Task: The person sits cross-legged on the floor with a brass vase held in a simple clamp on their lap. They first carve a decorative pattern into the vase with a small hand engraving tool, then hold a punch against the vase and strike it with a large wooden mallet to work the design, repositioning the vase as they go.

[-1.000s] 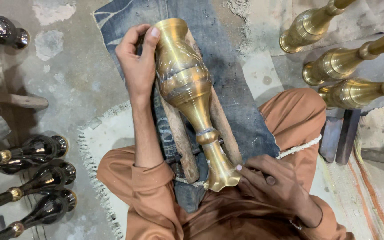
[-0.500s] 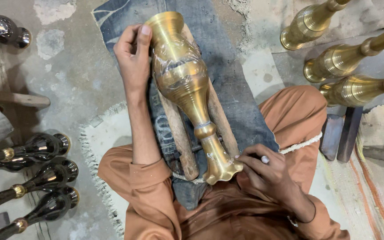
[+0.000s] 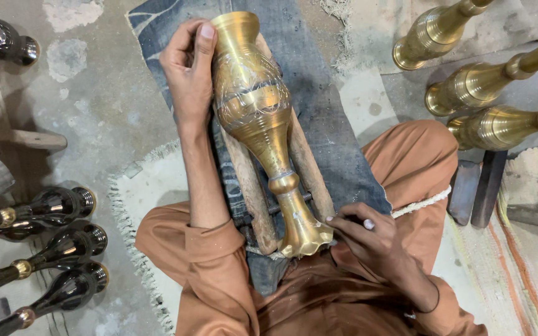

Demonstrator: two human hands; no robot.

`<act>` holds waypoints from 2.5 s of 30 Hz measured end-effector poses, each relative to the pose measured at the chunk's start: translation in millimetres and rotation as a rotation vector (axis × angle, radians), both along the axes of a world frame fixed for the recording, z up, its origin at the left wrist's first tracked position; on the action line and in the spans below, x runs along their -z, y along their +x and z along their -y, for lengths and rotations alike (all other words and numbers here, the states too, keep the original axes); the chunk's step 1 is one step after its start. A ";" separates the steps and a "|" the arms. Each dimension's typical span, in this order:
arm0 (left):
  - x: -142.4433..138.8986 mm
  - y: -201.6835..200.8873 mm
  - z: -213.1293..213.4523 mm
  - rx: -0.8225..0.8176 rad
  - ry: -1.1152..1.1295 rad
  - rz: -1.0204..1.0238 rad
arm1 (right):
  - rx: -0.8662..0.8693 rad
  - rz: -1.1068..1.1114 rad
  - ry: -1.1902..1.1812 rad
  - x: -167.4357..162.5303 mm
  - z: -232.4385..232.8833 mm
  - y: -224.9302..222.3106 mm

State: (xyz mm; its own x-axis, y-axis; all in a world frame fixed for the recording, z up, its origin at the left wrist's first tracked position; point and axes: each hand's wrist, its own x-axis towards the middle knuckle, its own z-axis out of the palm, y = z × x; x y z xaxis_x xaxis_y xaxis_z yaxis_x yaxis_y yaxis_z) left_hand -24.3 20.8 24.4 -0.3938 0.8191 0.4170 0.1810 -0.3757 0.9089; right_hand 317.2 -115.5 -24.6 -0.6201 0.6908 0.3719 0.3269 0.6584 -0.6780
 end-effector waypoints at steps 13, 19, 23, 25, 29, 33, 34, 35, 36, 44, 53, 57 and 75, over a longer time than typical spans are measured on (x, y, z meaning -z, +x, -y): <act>6.4 2.0 -15.3 -0.049 0.059 -0.023 | -0.010 0.065 -0.101 -16.2 -18.3 10.5; 6.6 8.7 -13.2 -0.050 0.111 -0.023 | 0.013 -0.088 -0.212 -32.1 -41.5 26.7; 3.4 16.1 -10.3 -0.065 0.153 -0.037 | -0.010 -0.253 -0.335 -34.5 -57.3 25.0; 1.8 19.7 -8.5 -0.061 0.164 -0.037 | -0.074 -0.314 -0.372 -36.1 -66.4 21.6; -2.3 21.7 -5.5 -0.089 0.124 -0.117 | -0.163 -0.295 -0.355 -43.6 -86.2 10.3; -6.3 21.2 -9.2 -0.102 0.171 -0.285 | -0.169 -0.190 -0.191 -57.2 -102.6 -7.4; -6.2 21.9 -9.6 -0.093 0.173 -0.279 | -0.173 -0.170 -0.162 -61.6 -105.9 -11.9; -5.8 22.4 -9.6 -0.085 0.173 -0.273 | -0.178 -0.151 -0.135 -66.0 -108.7 -16.7; -5.2 23.4 -9.0 -0.077 0.172 -0.268 | -0.184 -0.134 -0.109 -70.3 -110.7 -21.3; -0.6 29.6 -8.2 -0.154 0.152 -0.302 | -0.289 -0.124 0.090 -86.4 -121.6 -55.0; -0.1 30.5 -8.0 -0.135 0.157 -0.260 | -0.265 -0.095 0.127 -89.7 -128.0 -67.4; 0.9 29.7 -7.3 -0.121 0.157 -0.237 | -0.239 -0.077 0.130 -92.6 -125.0 -68.4; 5.3 29.0 -5.3 -0.106 0.168 -0.176 | -0.220 -0.026 0.147 -96.5 -121.2 -68.6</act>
State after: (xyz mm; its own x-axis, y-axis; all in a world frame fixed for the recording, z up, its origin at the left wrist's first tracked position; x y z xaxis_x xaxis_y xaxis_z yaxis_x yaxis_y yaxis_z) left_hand 4.7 26.1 19.1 -0.3832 0.6906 0.6134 0.3769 -0.4894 0.7864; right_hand 248.6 5.7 71.9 -0.7384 0.4780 0.4757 0.1489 0.8036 -0.5763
